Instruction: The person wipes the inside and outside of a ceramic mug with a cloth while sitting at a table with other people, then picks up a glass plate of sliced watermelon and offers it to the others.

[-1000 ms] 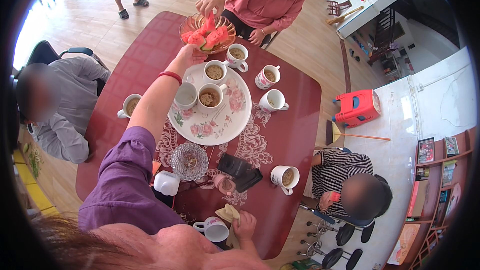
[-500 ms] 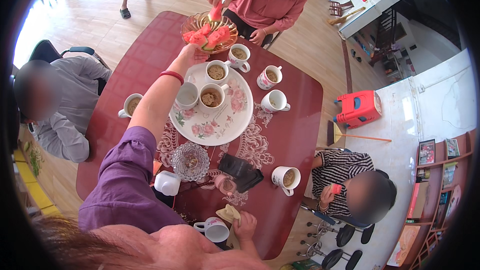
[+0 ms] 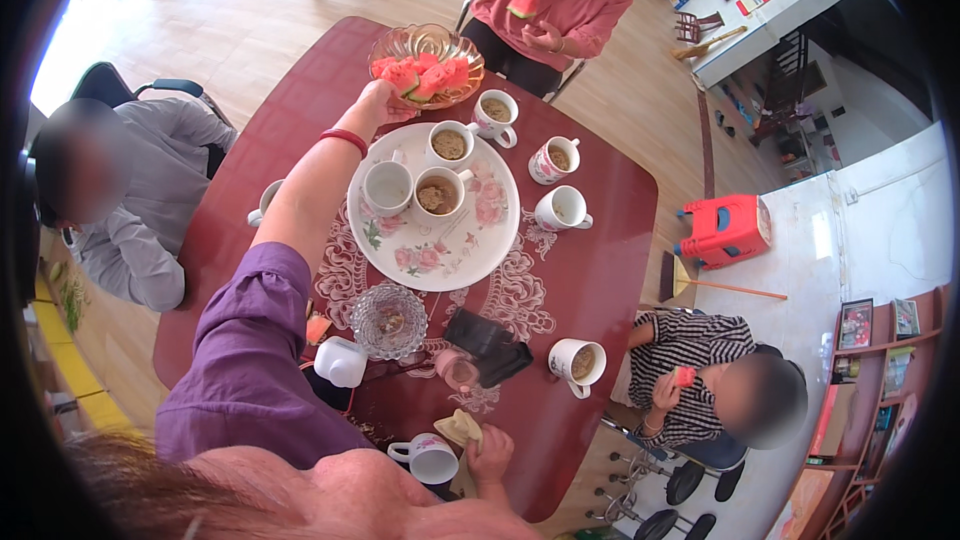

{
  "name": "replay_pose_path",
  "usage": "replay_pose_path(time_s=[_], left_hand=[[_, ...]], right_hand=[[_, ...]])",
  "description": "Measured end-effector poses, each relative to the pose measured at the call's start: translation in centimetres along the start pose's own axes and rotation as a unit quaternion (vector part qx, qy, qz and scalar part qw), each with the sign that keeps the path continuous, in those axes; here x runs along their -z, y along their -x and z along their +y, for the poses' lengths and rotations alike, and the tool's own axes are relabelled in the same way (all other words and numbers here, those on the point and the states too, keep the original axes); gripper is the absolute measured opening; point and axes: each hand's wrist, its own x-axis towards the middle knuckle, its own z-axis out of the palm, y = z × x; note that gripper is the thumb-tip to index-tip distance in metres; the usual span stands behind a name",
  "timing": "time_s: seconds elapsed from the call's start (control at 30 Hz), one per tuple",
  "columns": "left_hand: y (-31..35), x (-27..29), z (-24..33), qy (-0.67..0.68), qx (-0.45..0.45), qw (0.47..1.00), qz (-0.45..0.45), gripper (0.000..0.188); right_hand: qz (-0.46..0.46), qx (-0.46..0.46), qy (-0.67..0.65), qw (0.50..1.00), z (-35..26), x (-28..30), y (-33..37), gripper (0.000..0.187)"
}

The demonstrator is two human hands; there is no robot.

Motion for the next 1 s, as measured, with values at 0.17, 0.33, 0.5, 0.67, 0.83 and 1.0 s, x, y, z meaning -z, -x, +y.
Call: replay_pose_path(time_s=[0.17, 0.33, 0.5, 0.67, 0.83, 1.0], left_hand=[[3.2, 4.3, 2.2, -0.054, -0.021, 0.998, -0.023, 0.034], [5.0, 11.9, 3.0, -0.075, -0.003, 0.997, -0.017, 0.035], [8.4, 17.2, 3.3, -0.097, 0.013, 0.995, -0.005, 0.035], [11.8, 21.1, 2.1, -0.061, 0.023, 0.998, 0.003, 0.038], [15.5, 21.7, 0.6, -0.006, 0.016, 1.000, 0.021, 0.039], [17.2, 22.4, -1.1, 0.048, 0.014, 0.999, 0.008, 0.030]], right_hand=[[0.026, -0.010, -0.015, 0.999, -0.4, -0.3, -0.1, 0.030], [0.011, -0.004, -0.009, 1.000, 0.0, -0.1, 0.2, 0.030], [0.041, -0.005, -0.020, 0.999, 0.9, -1.7, 1.1, 0.031], [0.038, 0.023, -0.022, 0.999, 1.5, -1.7, 1.3, 0.033], [0.036, 0.024, -0.021, 0.999, 1.2, -1.6, 1.0, 0.032], [0.034, 0.038, -0.019, 0.999, 1.3, -1.3, 0.9, 0.032]])
